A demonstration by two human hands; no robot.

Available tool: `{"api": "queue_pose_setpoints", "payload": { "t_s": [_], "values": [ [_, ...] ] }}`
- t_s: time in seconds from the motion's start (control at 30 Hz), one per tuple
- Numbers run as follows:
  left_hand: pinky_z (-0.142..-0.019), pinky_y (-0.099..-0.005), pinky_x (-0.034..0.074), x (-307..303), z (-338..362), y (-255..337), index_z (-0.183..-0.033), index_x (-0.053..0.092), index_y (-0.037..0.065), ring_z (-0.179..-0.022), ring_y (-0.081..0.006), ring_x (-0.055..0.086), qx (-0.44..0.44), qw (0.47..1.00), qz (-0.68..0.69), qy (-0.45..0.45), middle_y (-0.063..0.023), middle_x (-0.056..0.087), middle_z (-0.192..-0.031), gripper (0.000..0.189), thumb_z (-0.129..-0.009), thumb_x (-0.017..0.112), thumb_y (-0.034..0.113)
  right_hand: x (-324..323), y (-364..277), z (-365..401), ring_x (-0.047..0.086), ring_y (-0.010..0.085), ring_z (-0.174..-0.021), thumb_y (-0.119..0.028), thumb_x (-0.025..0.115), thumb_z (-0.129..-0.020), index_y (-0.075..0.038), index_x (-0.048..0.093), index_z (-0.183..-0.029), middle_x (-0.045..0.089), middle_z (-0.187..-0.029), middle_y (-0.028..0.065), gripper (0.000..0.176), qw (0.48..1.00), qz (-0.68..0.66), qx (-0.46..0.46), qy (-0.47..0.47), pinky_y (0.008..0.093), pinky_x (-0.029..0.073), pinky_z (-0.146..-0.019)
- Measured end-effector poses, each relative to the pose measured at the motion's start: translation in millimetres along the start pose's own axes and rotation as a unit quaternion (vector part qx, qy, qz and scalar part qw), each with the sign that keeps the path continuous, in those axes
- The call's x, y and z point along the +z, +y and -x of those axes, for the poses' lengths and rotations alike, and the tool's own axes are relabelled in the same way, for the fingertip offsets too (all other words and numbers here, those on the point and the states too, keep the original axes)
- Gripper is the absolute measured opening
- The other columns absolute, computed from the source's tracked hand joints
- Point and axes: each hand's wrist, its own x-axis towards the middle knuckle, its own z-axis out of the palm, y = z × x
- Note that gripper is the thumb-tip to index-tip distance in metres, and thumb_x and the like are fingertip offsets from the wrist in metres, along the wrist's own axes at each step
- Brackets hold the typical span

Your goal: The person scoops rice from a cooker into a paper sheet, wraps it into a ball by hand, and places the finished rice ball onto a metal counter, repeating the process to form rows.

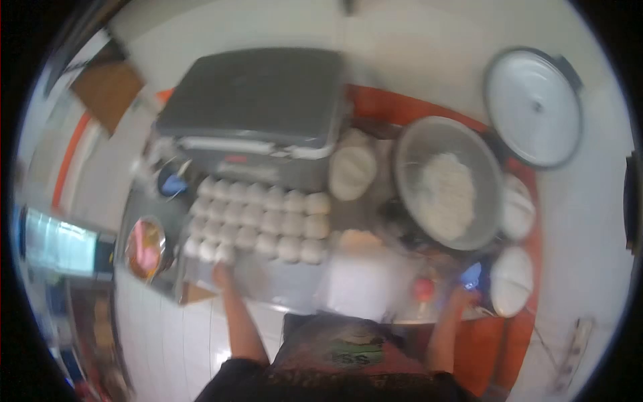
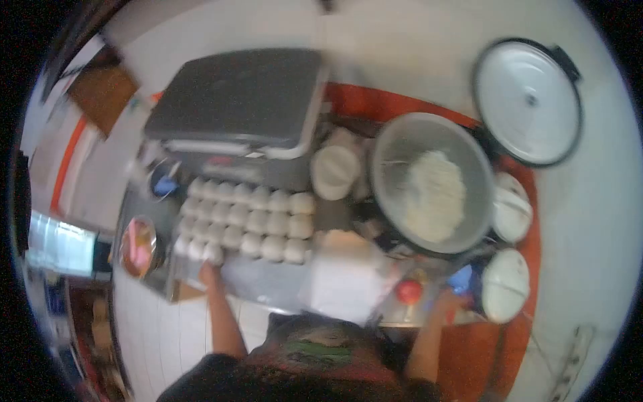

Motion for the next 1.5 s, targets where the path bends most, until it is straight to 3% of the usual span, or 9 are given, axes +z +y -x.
{"api": "queue_pose_setpoints", "payload": {
  "t_s": [0.03, 0.07, 0.13, 0.3, 0.4, 0.57, 1.17, 1.3, 1.5],
  "values": [
    [-0.082, -0.0425, 0.052, 0, 22, 55, -0.102, 0.069, -0.005, -0.089, -0.0253, 0.064, -0.132, 0.919, 0.361, 0.087, -0.0154, 0.07, -0.094, 0.031, -0.09, 0.061, 0.022, -5, -29, 10, 0.065, 0.0199, -0.086, -0.001, 0.058, -0.09, 0.002, 0.049, -0.129, 0.063, -0.11, 0.011, 0.04, 0.999, -0.02, -0.031, 0.025, 0.031, 0.057, -0.07],
    [-0.083, -0.0439, 0.052, -4, 16, 61, -0.109, 0.065, -0.009, -0.093, -0.0267, 0.063, -0.191, 0.956, 0.195, 0.11, -0.0184, 0.069, -0.103, 0.037, -0.087, 0.064, 0.02, -8, -62, 20, 0.066, 0.02, -0.085, 0.0, 0.057, -0.09, 0.002, 0.049, -0.129, 0.063, -0.11, 0.0112, 0.04, 0.997, -0.042, -0.061, 0.034, 0.0311, 0.057, -0.069],
    [-0.084, -0.0393, 0.049, -5, 42, 126, -0.125, 0.055, -0.01, -0.097, -0.0246, 0.057, -0.093, 0.975, -0.023, 0.2, -0.0189, 0.061, -0.116, 0.046, -0.088, 0.062, 0.015, -2, -132, 32, 0.066, 0.0202, -0.085, 0.001, 0.057, -0.09, 0.003, 0.049, -0.13, 0.063, -0.109, 0.0114, 0.041, 0.989, -0.079, -0.121, -0.013, 0.0311, 0.057, -0.069],
    [-0.084, -0.0403, 0.044, 59, 134, 311, -0.13, 0.052, -0.003, -0.093, -0.0227, 0.05, 0.139, 0.983, 0.122, -0.003, -0.011, 0.053, -0.109, 0.042, -0.09, 0.056, 0.01, 81, -272, 28, 0.068, 0.0231, -0.097, -0.002, 0.059, -0.089, 0.0, 0.051, -0.138, 0.064, -0.118, 0.0172, 0.05, 0.91, 0.027, -0.206, -0.359, 0.034, 0.057, -0.076],
    [-0.096, -0.0354, 0.039, 103, 188, 397, -0.12, 0.058, 0.002, -0.11, -0.0256, 0.05, 0.276, 0.936, 0.161, -0.15, -0.0129, 0.055, -0.12, 0.036, -0.085, 0.061, 0.005, 182, -256, 4, 0.067, 0.0334, -0.085, -0.008, 0.062, -0.085, -0.012, 0.051, -0.141, 0.063, -0.102, 0.0184, 0.057, 0.683, 0.316, -0.557, -0.351, 0.045, 0.055, -0.081],
    [-0.099, -0.046, 0.031, 127, 249, 504, -0.11, 0.065, 0.009, -0.11, -0.0327, 0.046, 0.535, 0.786, 0.168, -0.261, -0.0129, 0.054, -0.122, 0.035, -0.076, 0.067, 0.019, 286, -197, 14, 0.068, 0.033, -0.086, -0.006, 0.057, -0.087, -0.006, 0.052, -0.136, 0.062, -0.097, 0.0155, 0.049, 0.6, 0.496, -0.563, -0.278, 0.0417, 0.058, -0.071],
    [-0.086, -0.0417, 0.03, 157, 263, 483, -0.105, 0.065, 0.014, -0.101, -0.0289, 0.041, 0.499, 0.82, 0.17, -0.223, -0.0116, 0.05, -0.116, 0.03, -0.077, 0.056, 0.022, 283, -220, 18, 0.069, 0.0363, -0.095, -0.009, 0.056, -0.088, -0.01, 0.065, -0.121, 0.068, -0.102, 0.0212, 0.034, 0.369, 0.559, -0.461, -0.582, 0.0477, 0.057, -0.08],
    [-0.086, -0.0415, 0.03, 155, 262, 480, -0.106, 0.064, 0.013, -0.103, -0.0285, 0.039, 0.492, 0.819, 0.168, -0.243, -0.013, 0.049, -0.118, 0.034, -0.073, 0.056, 0.018, 274, -222, 17, 0.07, 0.0372, -0.091, -0.008, 0.057, -0.087, -0.011, 0.066, -0.117, 0.068, -0.095, 0.0204, 0.032, 0.492, 0.512, -0.509, -0.487, 0.0475, 0.057, -0.076],
    [-0.091, -0.043, 0.03, 158, 263, 481, -0.105, 0.063, 0.011, -0.106, -0.0308, 0.039, 0.507, 0.813, 0.182, -0.221, -0.014, 0.05, -0.118, 0.04, -0.065, 0.056, 0.013, 294, -186, 13, 0.07, 0.0374, -0.09, -0.007, 0.057, -0.085, -0.009, 0.065, -0.116, 0.069, -0.095, 0.0189, 0.032, 0.518, 0.519, -0.464, -0.497, 0.048, 0.057, -0.076]
  ]
}}
